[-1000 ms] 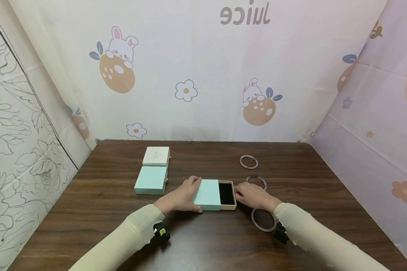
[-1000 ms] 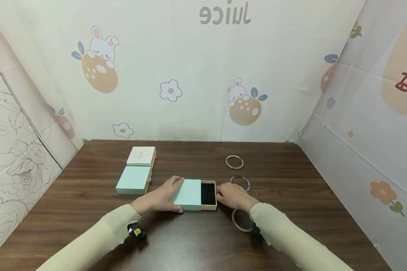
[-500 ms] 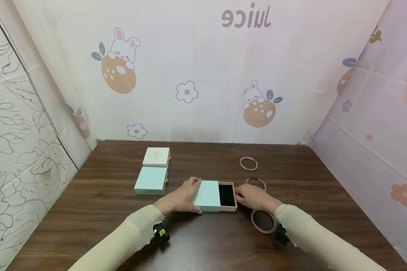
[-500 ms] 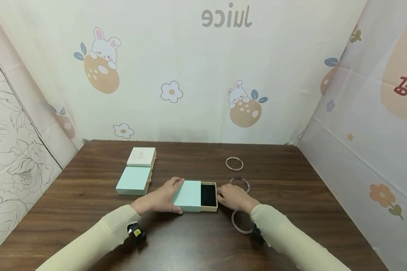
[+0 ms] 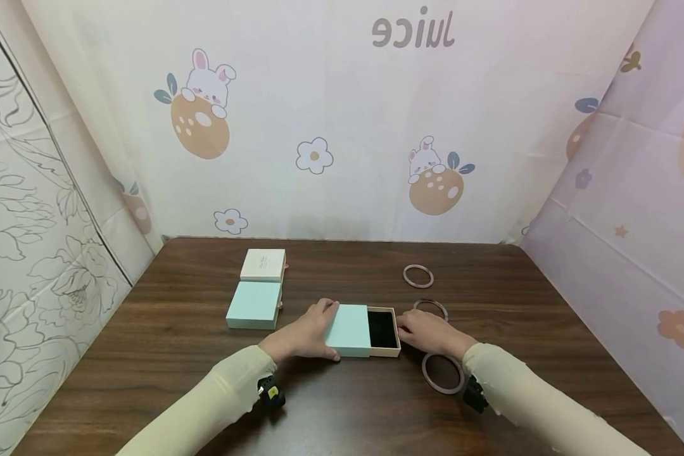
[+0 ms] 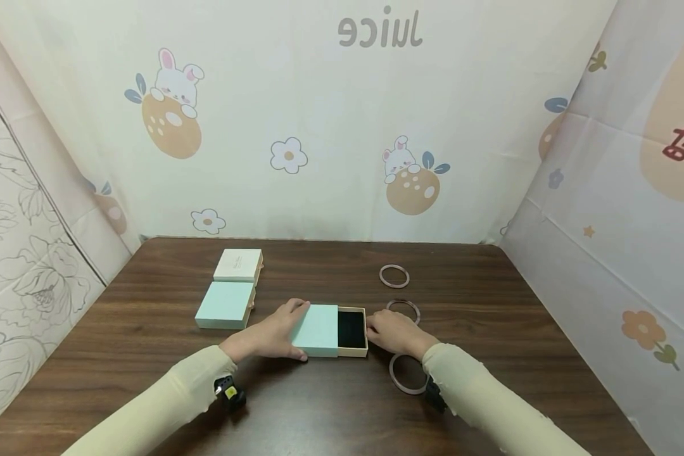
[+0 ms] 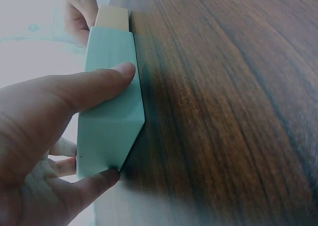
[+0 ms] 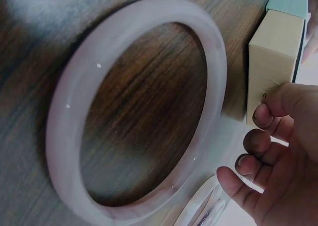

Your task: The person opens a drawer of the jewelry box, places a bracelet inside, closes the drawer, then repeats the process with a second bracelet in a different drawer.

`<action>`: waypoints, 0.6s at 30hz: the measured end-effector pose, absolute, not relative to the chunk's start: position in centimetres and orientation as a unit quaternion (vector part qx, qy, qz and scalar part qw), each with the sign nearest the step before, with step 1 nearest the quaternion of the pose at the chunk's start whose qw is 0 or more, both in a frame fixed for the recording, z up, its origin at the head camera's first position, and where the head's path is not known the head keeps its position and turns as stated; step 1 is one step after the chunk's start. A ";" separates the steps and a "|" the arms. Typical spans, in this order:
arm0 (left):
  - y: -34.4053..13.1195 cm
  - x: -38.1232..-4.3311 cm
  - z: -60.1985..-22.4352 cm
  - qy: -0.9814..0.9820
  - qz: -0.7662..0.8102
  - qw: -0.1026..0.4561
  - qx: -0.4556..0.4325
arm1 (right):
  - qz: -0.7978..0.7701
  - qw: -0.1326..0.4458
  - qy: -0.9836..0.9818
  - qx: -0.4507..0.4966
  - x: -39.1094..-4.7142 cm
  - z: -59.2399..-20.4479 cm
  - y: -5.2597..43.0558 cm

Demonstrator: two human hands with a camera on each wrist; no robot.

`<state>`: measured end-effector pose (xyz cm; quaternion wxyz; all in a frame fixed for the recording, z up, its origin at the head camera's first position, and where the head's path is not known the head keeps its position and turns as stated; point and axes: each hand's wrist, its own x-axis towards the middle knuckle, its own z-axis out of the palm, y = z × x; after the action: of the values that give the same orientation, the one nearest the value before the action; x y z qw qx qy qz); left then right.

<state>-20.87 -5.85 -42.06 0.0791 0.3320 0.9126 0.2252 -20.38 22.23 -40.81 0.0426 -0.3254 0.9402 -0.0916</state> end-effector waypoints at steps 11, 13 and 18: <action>-5.8 -20.8 -42.0 0.913 0.224 0.079 0.331 | -0.096 0.059 0.939 -0.325 -20.7 -40.9 22.5; -5.8 -20.8 -42.0 0.913 0.223 0.078 0.332 | -0.095 0.061 0.939 -0.325 -20.6 -40.9 22.5; -5.8 -20.8 -42.0 0.914 0.222 0.079 0.330 | -0.089 0.066 0.941 -0.321 -20.7 -40.9 22.6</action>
<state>-20.83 -5.81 -41.96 0.0789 0.3302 0.9140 0.2221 -20.74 22.60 -40.87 0.0656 -0.3212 0.9405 -0.0890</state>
